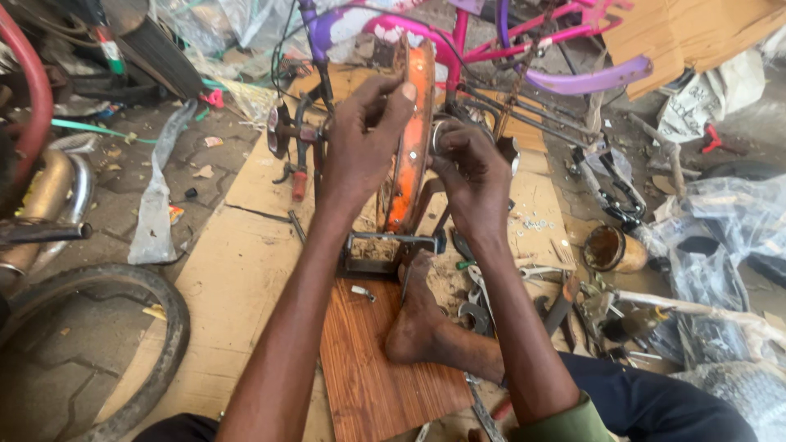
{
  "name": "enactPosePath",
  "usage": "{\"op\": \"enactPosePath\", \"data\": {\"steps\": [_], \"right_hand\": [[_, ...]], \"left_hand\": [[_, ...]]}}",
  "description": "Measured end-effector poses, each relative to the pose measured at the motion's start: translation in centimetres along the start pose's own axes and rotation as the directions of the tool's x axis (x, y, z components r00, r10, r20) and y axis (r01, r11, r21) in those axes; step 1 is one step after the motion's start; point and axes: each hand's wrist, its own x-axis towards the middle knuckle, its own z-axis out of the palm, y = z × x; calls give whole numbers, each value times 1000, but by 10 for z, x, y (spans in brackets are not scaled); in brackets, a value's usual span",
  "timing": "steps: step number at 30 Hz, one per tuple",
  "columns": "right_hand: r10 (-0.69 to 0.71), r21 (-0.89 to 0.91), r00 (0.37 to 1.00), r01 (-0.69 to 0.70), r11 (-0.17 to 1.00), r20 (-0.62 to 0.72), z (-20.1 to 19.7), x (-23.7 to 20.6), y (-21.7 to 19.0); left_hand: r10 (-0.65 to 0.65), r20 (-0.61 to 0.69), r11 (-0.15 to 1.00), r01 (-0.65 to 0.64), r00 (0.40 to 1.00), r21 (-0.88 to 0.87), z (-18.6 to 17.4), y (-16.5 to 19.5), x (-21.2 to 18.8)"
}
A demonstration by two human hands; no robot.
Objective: The person sits on the ground in front of a bicycle wheel mounted in a truing stand and uses a spoke wrench to turn spoke nipples around the rim, checking and adjusting wheel alignment by hand while spinning the wheel.
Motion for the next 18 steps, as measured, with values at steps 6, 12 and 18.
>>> {"op": "enactPosePath", "data": {"steps": [6,12,18], "right_hand": [[-100,-394,995,90,915,-6,-19,5,-17],[116,-77,993,-118,990,-29,-7,14,-19],[303,418,944,-330,847,130,12,33,-4]], "left_hand": [[-74,6,997,74,997,22,2,5,0],[-126,-40,987,129,991,96,1,0,4],[104,-119,930,-54,987,364,4,-19,5]]}}
